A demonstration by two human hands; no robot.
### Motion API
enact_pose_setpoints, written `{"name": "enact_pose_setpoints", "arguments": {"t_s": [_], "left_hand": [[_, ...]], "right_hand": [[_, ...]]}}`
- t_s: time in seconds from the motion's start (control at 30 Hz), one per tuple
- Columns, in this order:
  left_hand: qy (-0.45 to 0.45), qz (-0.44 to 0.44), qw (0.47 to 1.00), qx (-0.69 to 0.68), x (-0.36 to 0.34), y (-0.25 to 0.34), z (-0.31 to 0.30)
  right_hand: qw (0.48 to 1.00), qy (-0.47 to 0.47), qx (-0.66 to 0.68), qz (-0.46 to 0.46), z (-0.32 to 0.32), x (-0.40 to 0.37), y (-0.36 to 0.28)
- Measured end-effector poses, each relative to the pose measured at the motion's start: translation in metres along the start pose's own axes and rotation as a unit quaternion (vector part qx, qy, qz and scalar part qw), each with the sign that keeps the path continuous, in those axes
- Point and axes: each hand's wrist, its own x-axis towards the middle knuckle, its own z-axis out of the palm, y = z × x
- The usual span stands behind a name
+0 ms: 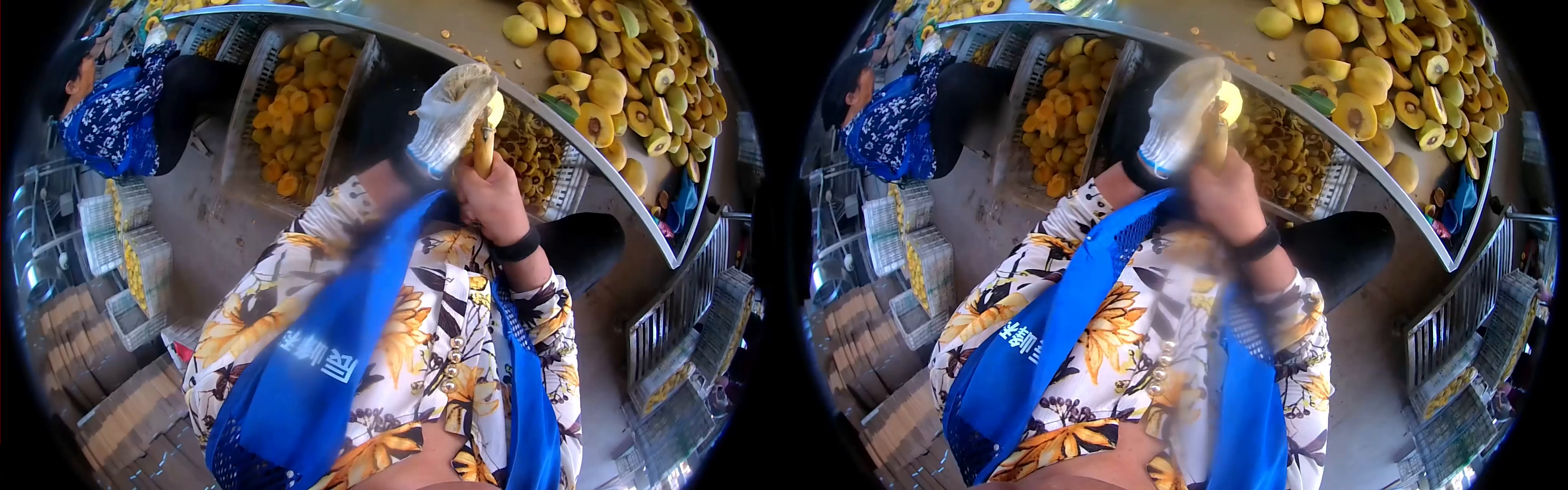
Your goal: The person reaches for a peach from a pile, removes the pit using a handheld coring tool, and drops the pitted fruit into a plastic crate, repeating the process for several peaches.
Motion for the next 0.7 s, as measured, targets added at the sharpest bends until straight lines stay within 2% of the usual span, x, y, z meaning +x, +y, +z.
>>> {"name": "enact_pose_setpoints", "arguments": {"t_s": [0.03,0.1,0.2,0.27,0.33,0.37,0.5,0.57,0.67,0.7], "left_hand": [[0.003,0.041,0.995,0.092,-0.001,-0.001,0.000],[0.077,-0.149,0.986,-0.023,0.002,0.009,0.007],[0.057,-0.104,0.986,-0.113,0.005,-0.018,0.005],[0.008,-0.174,0.969,-0.174,0.016,-0.027,0.000],[-0.076,-0.340,0.908,-0.231,0.026,-0.025,-0.008],[-0.116,-0.350,0.899,-0.237,0.026,-0.022,-0.009],[-0.150,-0.341,0.901,-0.223,0.025,0.005,-0.001],[-0.161,-0.335,0.901,-0.225,0.026,0.004,0.000],[-0.214,-0.326,0.866,-0.312,0.025,0.005,-0.004],[-0.196,-0.329,0.871,-0.308,0.024,0.005,-0.004]], "right_hand": [[1.000,0.006,-0.013,0.016,0.002,-0.001,-0.001],[0.998,0.021,-0.042,0.045,0.004,0.000,-0.004],[0.998,0.006,-0.030,0.054,0.002,0.000,0.000],[0.997,0.005,-0.027,0.069,0.004,-0.002,-0.005],[0.996,0.001,-0.017,0.085,0.006,-0.004,-0.009],[0.996,-0.002,-0.010,0.092,0.006,-0.005,-0.010],[0.993,-0.009,0.043,0.111,0.009,-0.008,-0.016],[0.990,-0.043,0.060,0.117,0.004,-0.007,-0.010],[0.984,-0.093,0.101,0.114,-0.002,-0.006,-0.008],[0.981,-0.109,0.118,0.112,-0.003,-0.007,-0.008]]}}
